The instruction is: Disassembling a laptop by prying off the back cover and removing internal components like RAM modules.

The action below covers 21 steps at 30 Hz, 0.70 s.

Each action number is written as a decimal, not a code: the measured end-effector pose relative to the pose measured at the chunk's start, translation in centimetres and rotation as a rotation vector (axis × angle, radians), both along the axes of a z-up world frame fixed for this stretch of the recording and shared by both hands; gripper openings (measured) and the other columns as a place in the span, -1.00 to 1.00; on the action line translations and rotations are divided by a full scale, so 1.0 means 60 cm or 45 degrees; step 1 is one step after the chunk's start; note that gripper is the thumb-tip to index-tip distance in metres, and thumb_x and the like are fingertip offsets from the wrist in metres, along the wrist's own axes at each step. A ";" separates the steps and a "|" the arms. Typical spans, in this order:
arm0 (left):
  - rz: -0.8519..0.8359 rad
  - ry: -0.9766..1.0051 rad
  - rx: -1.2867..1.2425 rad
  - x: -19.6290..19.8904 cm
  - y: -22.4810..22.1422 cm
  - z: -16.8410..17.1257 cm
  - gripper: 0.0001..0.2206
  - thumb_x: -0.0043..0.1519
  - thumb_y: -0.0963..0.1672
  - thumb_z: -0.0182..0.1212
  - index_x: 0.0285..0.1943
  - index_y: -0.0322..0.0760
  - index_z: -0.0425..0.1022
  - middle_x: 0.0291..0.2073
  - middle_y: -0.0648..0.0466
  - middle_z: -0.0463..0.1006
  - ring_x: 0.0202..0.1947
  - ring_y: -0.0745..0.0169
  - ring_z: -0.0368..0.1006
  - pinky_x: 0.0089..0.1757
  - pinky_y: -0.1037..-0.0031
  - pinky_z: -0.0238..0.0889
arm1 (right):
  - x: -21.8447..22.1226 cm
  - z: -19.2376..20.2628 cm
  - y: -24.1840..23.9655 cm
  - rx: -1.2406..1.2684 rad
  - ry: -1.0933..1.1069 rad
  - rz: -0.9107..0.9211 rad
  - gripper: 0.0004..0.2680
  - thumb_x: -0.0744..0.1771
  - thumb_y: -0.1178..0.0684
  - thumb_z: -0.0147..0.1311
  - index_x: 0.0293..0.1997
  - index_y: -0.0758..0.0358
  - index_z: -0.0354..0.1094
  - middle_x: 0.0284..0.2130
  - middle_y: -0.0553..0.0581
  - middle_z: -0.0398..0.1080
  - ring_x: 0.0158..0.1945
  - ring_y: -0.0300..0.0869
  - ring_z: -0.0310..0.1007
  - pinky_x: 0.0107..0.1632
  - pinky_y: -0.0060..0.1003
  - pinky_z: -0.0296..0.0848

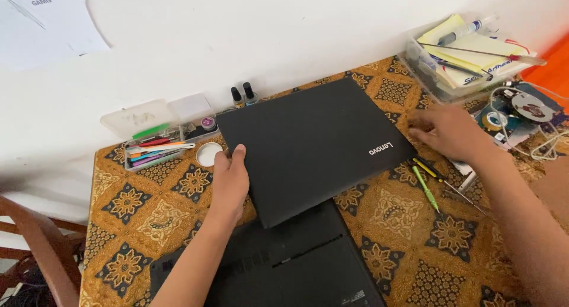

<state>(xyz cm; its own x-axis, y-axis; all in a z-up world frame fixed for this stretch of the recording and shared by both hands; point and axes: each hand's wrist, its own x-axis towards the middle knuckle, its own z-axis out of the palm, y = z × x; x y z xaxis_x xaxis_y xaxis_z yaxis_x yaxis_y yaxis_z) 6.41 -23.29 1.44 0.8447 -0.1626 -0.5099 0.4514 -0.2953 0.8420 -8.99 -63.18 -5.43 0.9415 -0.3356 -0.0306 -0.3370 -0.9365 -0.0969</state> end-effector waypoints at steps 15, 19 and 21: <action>0.094 0.180 -0.045 -0.016 -0.024 0.037 -0.12 0.26 0.07 0.11 0.65 -0.23 -0.38 0.62 0.12 -0.11 0.55 0.04 0.02 0.35 0.11 0.15 | -0.020 0.027 0.019 0.538 -0.246 -0.446 -0.69 0.36 0.24 -0.24 0.20 0.32 0.34 0.16 0.30 0.38 -0.05 0.01 0.45 -0.07 -0.10 0.51; 0.176 0.210 -0.086 -0.028 -0.036 0.042 -0.12 0.25 0.07 0.12 0.66 -0.20 -0.34 0.57 0.03 0.06 0.46 -0.09 0.23 0.27 0.06 0.30 | -0.002 0.024 0.057 0.745 -0.128 -0.347 -0.70 0.42 0.13 -0.31 0.15 0.25 0.42 0.19 0.19 0.44 0.28 -0.05 0.38 0.38 0.00 0.23; -0.072 0.013 -0.117 -0.053 -0.043 0.078 -0.16 0.40 0.06 0.02 0.59 -0.58 -0.40 0.35 -0.46 0.22 0.41 -0.27 0.25 0.25 -0.17 0.20 | 0.009 0.049 0.078 0.869 -0.182 -0.498 -0.64 0.41 0.12 -0.35 0.25 0.36 0.40 0.24 0.48 0.34 0.41 0.28 0.18 0.42 0.21 0.03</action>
